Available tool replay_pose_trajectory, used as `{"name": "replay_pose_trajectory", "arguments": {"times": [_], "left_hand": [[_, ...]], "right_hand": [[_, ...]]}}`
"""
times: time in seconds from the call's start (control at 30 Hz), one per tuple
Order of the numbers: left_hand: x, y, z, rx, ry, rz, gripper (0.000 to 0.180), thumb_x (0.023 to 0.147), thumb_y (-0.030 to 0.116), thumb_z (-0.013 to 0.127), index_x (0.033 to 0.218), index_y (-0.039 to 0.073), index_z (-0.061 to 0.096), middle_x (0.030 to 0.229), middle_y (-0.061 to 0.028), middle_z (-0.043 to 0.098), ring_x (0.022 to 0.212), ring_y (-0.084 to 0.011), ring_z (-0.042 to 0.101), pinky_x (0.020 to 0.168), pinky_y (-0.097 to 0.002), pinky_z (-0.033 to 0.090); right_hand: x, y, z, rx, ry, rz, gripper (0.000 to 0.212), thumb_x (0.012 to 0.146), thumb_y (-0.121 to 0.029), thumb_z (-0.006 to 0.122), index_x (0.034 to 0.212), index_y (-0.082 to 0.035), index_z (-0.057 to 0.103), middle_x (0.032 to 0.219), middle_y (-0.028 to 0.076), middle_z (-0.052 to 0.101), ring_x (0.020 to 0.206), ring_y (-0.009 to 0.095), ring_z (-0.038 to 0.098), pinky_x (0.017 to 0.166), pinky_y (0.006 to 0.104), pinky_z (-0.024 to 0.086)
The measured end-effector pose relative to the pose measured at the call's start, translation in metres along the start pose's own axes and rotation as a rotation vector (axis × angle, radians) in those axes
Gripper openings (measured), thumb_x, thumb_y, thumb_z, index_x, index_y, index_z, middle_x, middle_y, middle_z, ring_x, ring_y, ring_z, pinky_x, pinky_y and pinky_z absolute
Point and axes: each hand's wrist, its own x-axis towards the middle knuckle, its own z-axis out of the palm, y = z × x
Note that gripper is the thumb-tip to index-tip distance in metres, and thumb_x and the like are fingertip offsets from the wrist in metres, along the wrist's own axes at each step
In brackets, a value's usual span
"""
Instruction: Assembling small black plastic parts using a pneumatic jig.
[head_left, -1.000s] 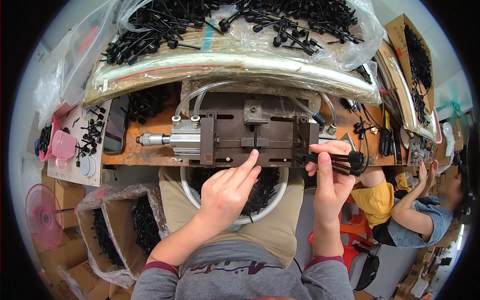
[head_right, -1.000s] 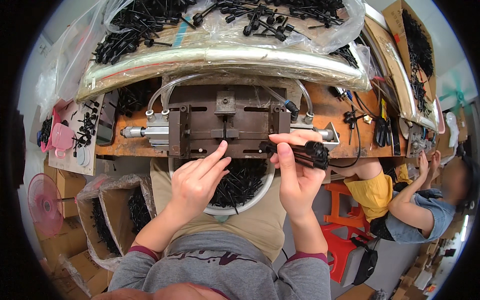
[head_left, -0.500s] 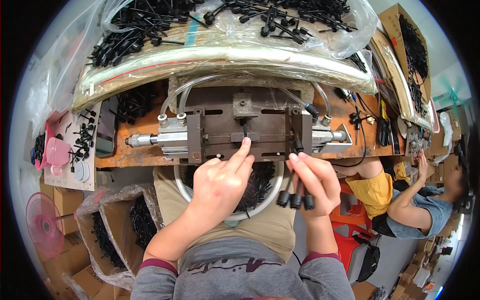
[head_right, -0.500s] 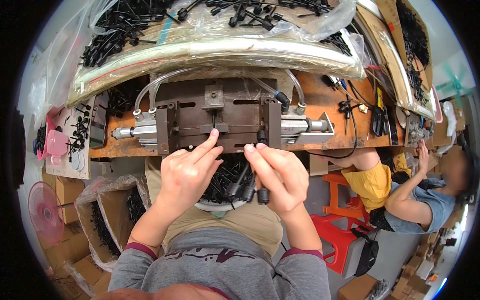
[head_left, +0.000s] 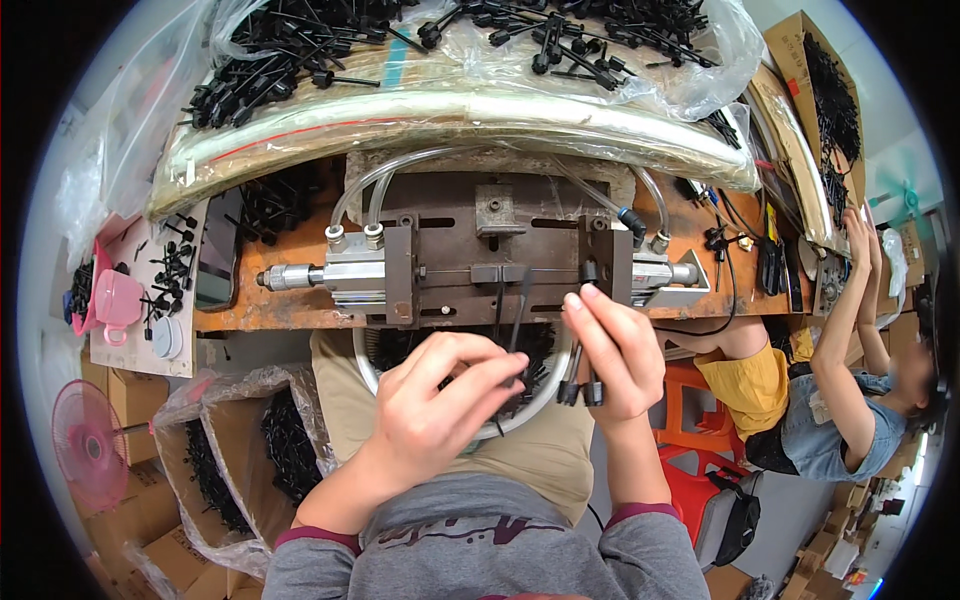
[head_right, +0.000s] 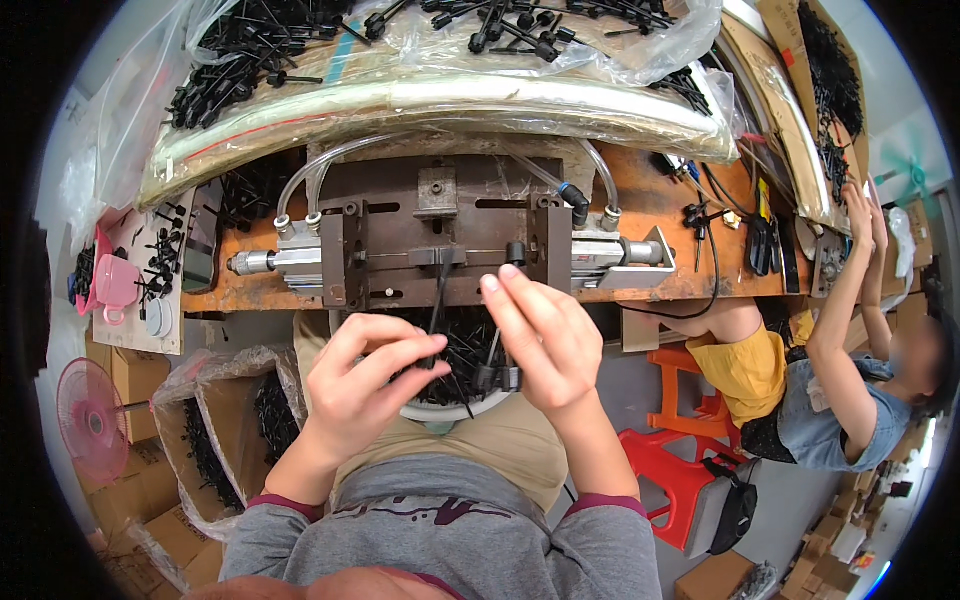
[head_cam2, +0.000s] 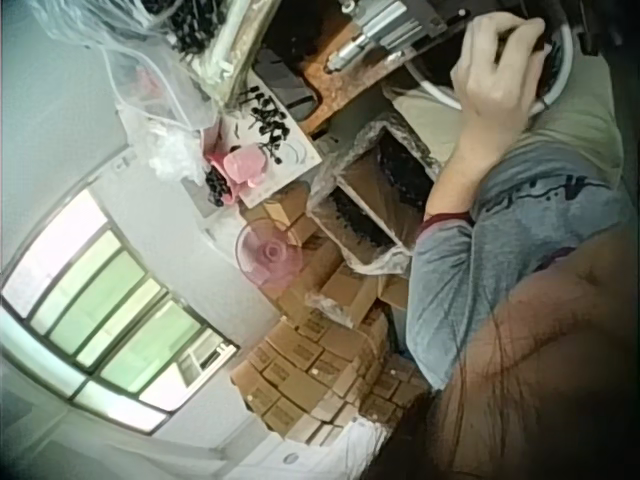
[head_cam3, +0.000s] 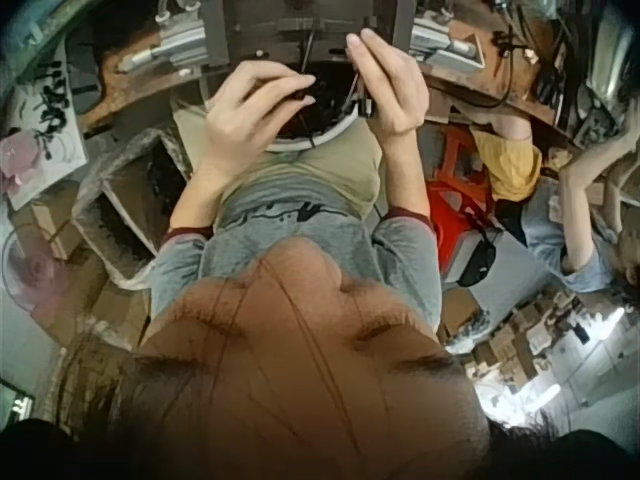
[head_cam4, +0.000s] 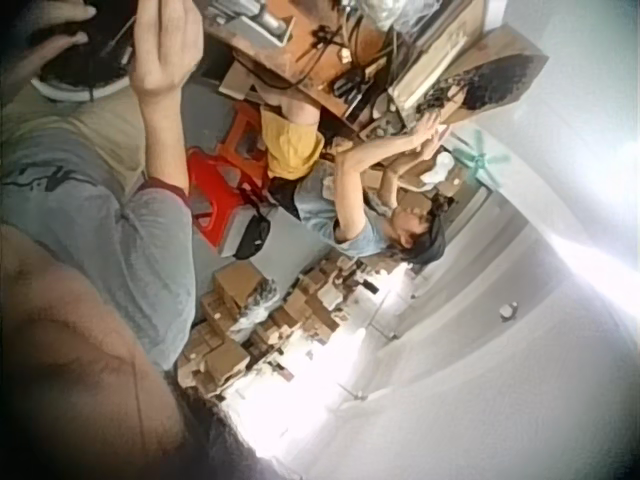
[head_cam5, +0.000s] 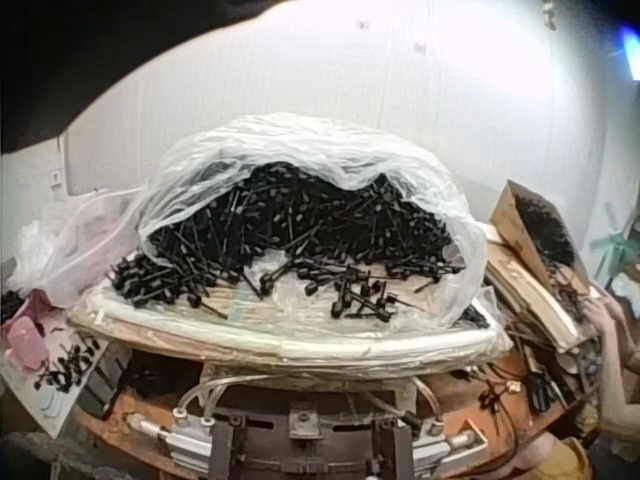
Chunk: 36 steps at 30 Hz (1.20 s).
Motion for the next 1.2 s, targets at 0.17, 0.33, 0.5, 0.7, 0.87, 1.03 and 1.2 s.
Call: {"name": "replay_pose_trajectory", "arguments": {"times": [0.17,0.33,0.5,0.7,0.87,1.03,1.2], "left_hand": [[-0.002,-0.025,0.021,0.378,0.016,0.096,0.026,0.068,0.006,0.074,0.094,0.001,0.07,0.113,-0.0116,0.067,0.087,-0.0214,0.065,0.075,-0.0329,0.054],[-0.003,-0.03,0.032,0.477,-0.011,0.086,0.028,0.066,0.008,0.078,0.092,0.003,0.071,0.118,-0.0103,0.068,0.073,-0.0177,0.065,0.069,-0.03,0.051],[0.007,-0.024,0.027,0.517,-0.076,0.082,0.029,0.065,0.009,0.079,0.092,0.003,0.071,0.119,-0.0109,0.068,0.069,-0.0166,0.065,0.064,-0.0289,0.049],[0.005,-0.026,0.026,0.498,-0.092,0.051,0.032,0.065,0.011,0.079,0.095,0.003,0.072,0.116,-0.0106,0.069,0.067,-0.0181,0.065,0.061,-0.0284,0.048],[0.01,-0.003,0.011,0.002,-0.084,0.02,0.035,0.065,0.013,0.084,0.096,0.003,0.072,0.104,-0.0099,0.072,0.073,-0.0205,0.068,0.065,-0.0287,0.053],[0.001,0.007,0.007,-0.232,-0.069,0.044,0.03,0.069,0.004,0.08,0.098,-0.001,0.07,0.087,-0.0114,0.069,0.074,-0.0234,0.068,0.064,-0.031,0.055],[-0.004,-0.001,0.006,0.045,-0.036,-0.002,0.032,0.069,0.002,0.078,0.099,-0.001,0.069,0.096,-0.0109,0.065,0.08,-0.0223,0.065,0.063,-0.0307,0.054]], "right_hand": [[-0.005,-0.008,0.003,-0.043,0.074,0.158,0.041,0.066,0.004,0.078,0.107,0.0,0.073,0.108,0.015,0.064,0.079,0.023,0.062,0.064,0.0294,0.052],[-0.007,-0.012,0.003,-0.069,0.107,0.157,0.041,0.066,0.004,0.078,0.107,-0.001,0.073,0.101,0.011,0.059,0.08,0.022,0.061,0.065,0.0286,0.051],[-0.014,-0.009,-0.003,-0.024,0.108,0.116,0.032,0.07,0.004,0.075,0.101,0.001,0.072,0.099,0.012,0.061,0.079,0.023,0.064,0.066,0.0306,0.053],[-0.014,-0.01,-0.008,0.004,0.064,0.1,0.027,0.071,-0.001,0.07,0.098,0.004,0.071,0.093,0.013,0.066,0.079,0.026,0.069,0.065,0.033,0.058],[-0.01,-0.009,-0.006,-0.06,0.001,0.012,0.026,0.069,0.0,0.069,0.094,0.007,0.07,0.09,0.013,0.064,0.075,0.024,0.068,0.065,0.0321,0.058],[-0.008,-0.018,0.0,0.006,-0.023,-0.009,0.028,0.073,-0.004,0.065,0.099,0.007,0.07,0.094,0.015,0.066,0.077,0.026,0.069,0.068,0.0329,0.059],[-0.008,-0.012,0.001,0.025,0.103,0.164,0.026,0.074,0.006,0.068,0.1,0.004,0.071,0.1,0.018,0.07,0.084,0.027,0.071,0.071,0.0315,0.06]]}}
